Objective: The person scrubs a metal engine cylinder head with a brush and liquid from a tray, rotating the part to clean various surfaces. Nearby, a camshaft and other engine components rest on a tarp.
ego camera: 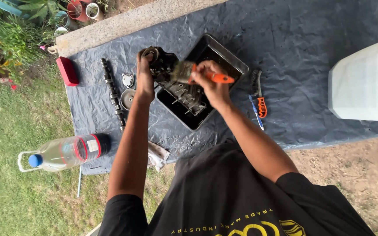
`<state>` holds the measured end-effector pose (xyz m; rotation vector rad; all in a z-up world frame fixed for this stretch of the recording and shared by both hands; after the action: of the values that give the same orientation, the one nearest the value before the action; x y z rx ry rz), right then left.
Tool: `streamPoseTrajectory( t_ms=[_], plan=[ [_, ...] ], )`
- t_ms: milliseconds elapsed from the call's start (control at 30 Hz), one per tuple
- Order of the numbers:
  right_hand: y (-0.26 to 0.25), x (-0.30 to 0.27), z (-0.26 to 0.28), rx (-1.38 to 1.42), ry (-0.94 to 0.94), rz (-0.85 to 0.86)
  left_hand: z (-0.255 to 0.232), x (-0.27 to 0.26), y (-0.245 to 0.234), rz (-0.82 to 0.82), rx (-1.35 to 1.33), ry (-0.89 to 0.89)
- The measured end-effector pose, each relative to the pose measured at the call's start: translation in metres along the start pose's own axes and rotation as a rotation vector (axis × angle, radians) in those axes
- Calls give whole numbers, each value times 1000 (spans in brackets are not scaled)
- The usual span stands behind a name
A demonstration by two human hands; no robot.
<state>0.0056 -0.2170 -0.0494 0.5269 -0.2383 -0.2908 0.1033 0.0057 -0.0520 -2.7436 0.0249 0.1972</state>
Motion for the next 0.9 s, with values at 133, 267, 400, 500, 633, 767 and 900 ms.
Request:
streamPoseTrajectory(
  t_ms=[133, 267, 400, 500, 633, 767, 900],
  plan=[
    [-12, 2, -11, 306, 128, -137, -10, 2, 7, -24, -5, 27],
    [-22, -4, -34, 320, 233, -117, -25, -6, 4, -12, -111, -69],
    [-29, 17, -21, 455, 126, -204, -5, 8, 3, 14, -145, -177],
    [-6, 8, -26, 328, 154, -114, -10, 7, 7, 71, -141, -155],
    [-28, 16, -31, 248, 141, -118, 21, 26, -5, 37, -172, -218],
    [-22, 14, -20, 310, 79, -142, -7, 8, 2, 138, -129, -101],
    [-56, 15, -62, 248, 116, -226, -23, 3, 8, 187, -41, 99]
  ],
)
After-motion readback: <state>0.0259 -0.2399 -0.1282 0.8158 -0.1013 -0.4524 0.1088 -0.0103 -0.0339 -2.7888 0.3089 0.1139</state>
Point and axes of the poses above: each hand's wrist, its own x-axis towards the middle knuckle, its own y-axis out of the palm, z = x × y, the point moved 5 cm from there along x, towards the middle knuckle, and after that the axes turned 15 degrees about x, right-handed, at the moved point
